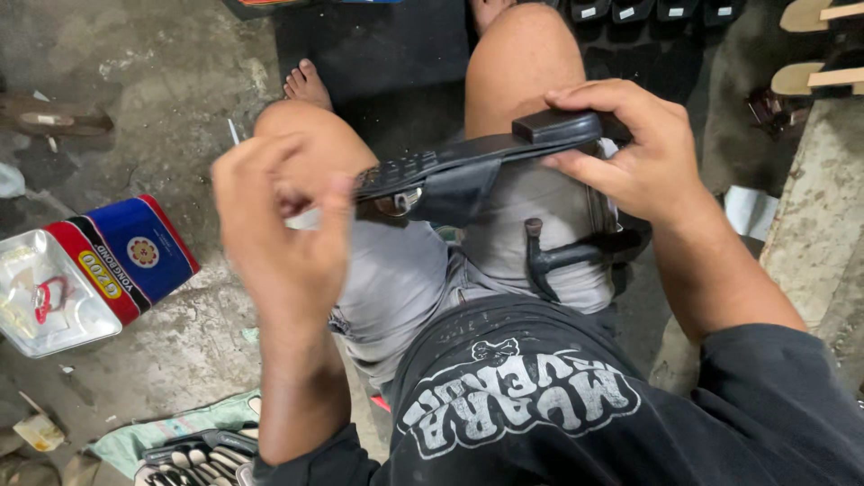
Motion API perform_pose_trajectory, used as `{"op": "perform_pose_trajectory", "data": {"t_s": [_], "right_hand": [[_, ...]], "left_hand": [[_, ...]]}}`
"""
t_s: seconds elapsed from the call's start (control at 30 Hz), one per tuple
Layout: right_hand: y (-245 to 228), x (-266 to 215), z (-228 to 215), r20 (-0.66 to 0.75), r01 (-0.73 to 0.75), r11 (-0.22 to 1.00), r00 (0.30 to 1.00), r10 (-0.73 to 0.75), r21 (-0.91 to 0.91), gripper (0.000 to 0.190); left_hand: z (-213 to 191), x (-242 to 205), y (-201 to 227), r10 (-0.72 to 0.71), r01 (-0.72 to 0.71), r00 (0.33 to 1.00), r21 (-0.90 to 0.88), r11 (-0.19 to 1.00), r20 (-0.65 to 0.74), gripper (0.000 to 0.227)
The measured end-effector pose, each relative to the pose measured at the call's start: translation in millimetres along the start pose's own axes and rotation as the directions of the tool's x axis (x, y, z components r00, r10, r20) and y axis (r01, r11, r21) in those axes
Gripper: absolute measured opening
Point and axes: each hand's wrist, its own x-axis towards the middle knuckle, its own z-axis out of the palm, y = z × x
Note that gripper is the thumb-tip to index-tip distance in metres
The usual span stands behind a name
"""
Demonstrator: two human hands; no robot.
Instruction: The person is repairing a black slipper by heating the sole on a gas stove and using a hammer to press the strap into place. They repeat this process for multiple slippers, ensuring the straps are securely attached.
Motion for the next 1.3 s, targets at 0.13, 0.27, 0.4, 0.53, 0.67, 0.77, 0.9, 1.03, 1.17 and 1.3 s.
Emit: {"op": "perform_pose_trajectory", "data": {"t_s": [0.13,0.27,0.4,0.53,0.67,0.77,0.9,1.03,1.17,1.3], "right_hand": [[2,2,6,-0.028,-0.041,0.999,0.999,0.041,0.031,0.055],[9,3,10,-0.062,-0.027,0.98,0.997,0.04,0.198,0.054],[17,2,13,-0.087,-0.007,0.965,0.996,0.031,0.262,0.058],[20,4,11,-0.155,0.056,0.983,0.988,-0.028,0.175,0.043],[25,8,6,-0.176,0.125,0.99,0.978,-0.112,0.064,0.027],[27,8,10,-0.193,0.118,0.993,0.975,-0.11,0.031,0.019],[26,3,14,-0.225,0.148,0.989,0.963,-0.147,-0.01,0.018],[26,-1,8,-0.217,0.139,0.982,0.97,-0.108,0.13,0.032],[26,-13,7,-0.116,0.095,0.99,0.99,-0.083,0.1,0.031],[26,-15,5,-0.117,0.042,0.963,0.993,-0.011,0.266,0.026]], "left_hand": [[21,-1,34,0.527,-0.538,0.842,0.106,0.836,0.117,0.043],[39,0,65,0.631,-0.647,0.762,0.136,0.75,0.147,0.038],[60,28,60,0.577,-0.615,0.784,0.159,0.772,0.231,0.027],[68,39,47,0.519,-0.57,0.806,0.136,0.81,0.285,0.017],[71,44,45,0.501,-0.557,0.808,0.128,0.82,0.31,0.016],[72,45,47,0.518,-0.569,0.798,0.103,0.816,0.308,0.014],[76,39,51,0.58,-0.631,0.755,0.102,0.769,0.306,0.009],[77,24,56,0.598,-0.65,0.747,0.129,0.749,0.291,0.009],[84,10,57,0.608,-0.654,0.745,0.118,0.747,0.274,0.013],[89,7,54,0.64,-0.68,0.723,0.108,0.725,0.261,0.013]]}}
